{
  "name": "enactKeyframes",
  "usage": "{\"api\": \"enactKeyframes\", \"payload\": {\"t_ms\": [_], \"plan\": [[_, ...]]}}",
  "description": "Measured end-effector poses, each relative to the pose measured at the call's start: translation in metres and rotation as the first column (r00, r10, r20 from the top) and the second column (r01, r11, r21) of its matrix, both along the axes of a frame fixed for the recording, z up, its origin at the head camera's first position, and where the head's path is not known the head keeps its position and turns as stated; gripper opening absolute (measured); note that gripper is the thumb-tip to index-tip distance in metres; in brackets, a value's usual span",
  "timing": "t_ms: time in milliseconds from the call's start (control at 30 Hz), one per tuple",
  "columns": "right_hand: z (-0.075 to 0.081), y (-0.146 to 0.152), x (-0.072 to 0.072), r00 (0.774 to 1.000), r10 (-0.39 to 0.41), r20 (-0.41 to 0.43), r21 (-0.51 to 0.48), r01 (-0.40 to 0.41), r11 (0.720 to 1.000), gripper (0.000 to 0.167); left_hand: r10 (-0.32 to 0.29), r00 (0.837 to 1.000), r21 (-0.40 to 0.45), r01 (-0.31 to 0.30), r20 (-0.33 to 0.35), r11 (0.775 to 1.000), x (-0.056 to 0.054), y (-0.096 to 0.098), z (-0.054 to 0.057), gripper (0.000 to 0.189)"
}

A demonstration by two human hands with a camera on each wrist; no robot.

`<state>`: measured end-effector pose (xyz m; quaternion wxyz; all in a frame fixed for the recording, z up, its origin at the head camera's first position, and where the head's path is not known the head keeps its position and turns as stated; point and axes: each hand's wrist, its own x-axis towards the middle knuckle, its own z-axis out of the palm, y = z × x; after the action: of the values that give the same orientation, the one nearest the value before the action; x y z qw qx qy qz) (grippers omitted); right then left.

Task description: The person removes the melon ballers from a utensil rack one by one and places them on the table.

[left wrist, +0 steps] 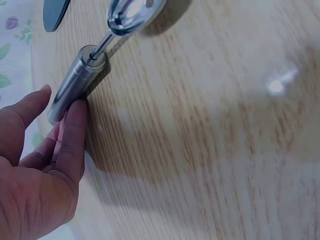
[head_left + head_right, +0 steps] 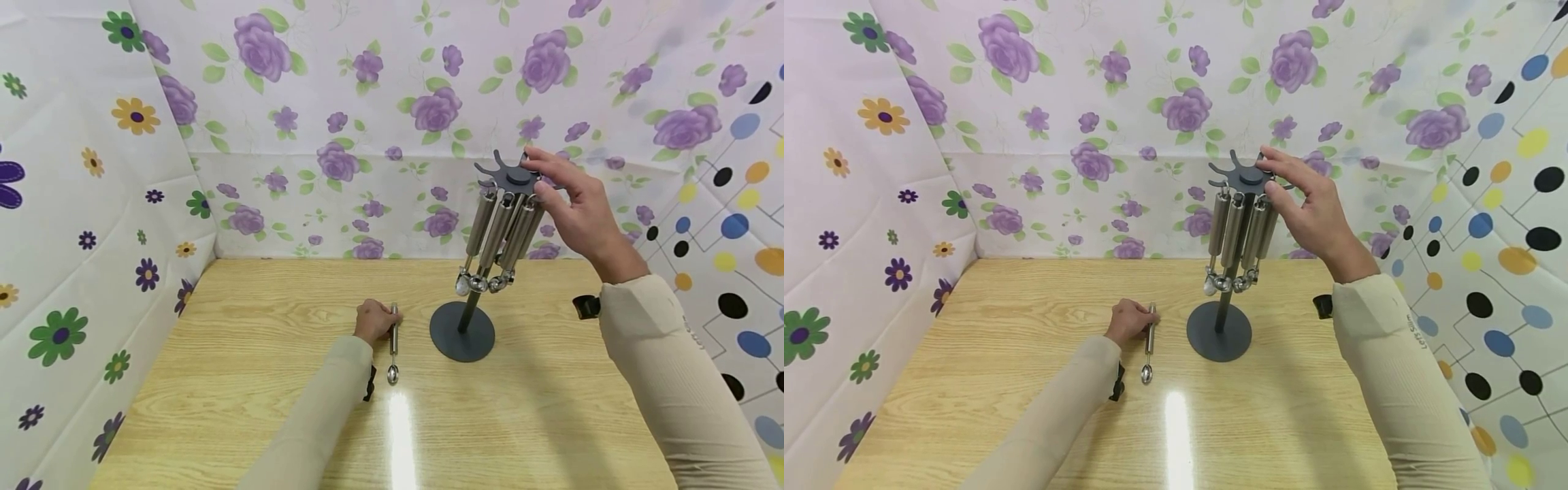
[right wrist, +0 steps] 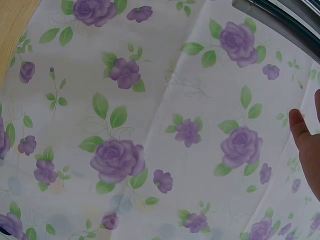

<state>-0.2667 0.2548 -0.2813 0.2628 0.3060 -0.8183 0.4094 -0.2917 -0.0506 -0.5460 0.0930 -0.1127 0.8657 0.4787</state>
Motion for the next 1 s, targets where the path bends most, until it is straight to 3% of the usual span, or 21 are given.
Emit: {"api": "enactKeyframes", "payload": {"t_ms": [267,500,633,767,900,1000], "plan": [[0.001,-0.001,-0.001,1.000,0.010,0.000,-0.008,-0.010,1.000,0.034,-0.008,1.000,-0.052,0.008,0.004,0.999,0.002,-0.014,0.012,0.029],[0.004,-0.001,0.001,0.999,0.006,0.032,0.000,-0.006,1.000,0.033,-0.027,0.998,-0.044,0.025,-0.062,0.999,-0.009,-0.028,0.033,0.039],[0.007,0.000,0.003,0.997,0.019,0.072,-0.010,-0.018,1.000,0.036,-0.077,0.989,-0.008,0.077,-0.127,0.997,-0.017,-0.031,0.060,0.028],[0.008,0.000,0.003,0.996,0.023,0.090,-0.027,-0.021,0.999,0.040,-0.169,0.971,0.082,0.185,-0.171,0.979,-0.022,-0.026,0.097,0.029],[0.008,-0.002,0.002,0.999,0.007,0.053,-0.030,-0.006,1.000,0.038,-0.263,0.938,0.142,0.299,-0.228,0.944,-0.021,-0.017,0.134,0.029],[0.006,-0.003,0.000,1.000,-0.006,-0.007,-0.027,0.006,1.000,0.036,-0.337,0.901,0.177,0.392,-0.273,0.903,-0.015,-0.009,0.162,0.027]]}}
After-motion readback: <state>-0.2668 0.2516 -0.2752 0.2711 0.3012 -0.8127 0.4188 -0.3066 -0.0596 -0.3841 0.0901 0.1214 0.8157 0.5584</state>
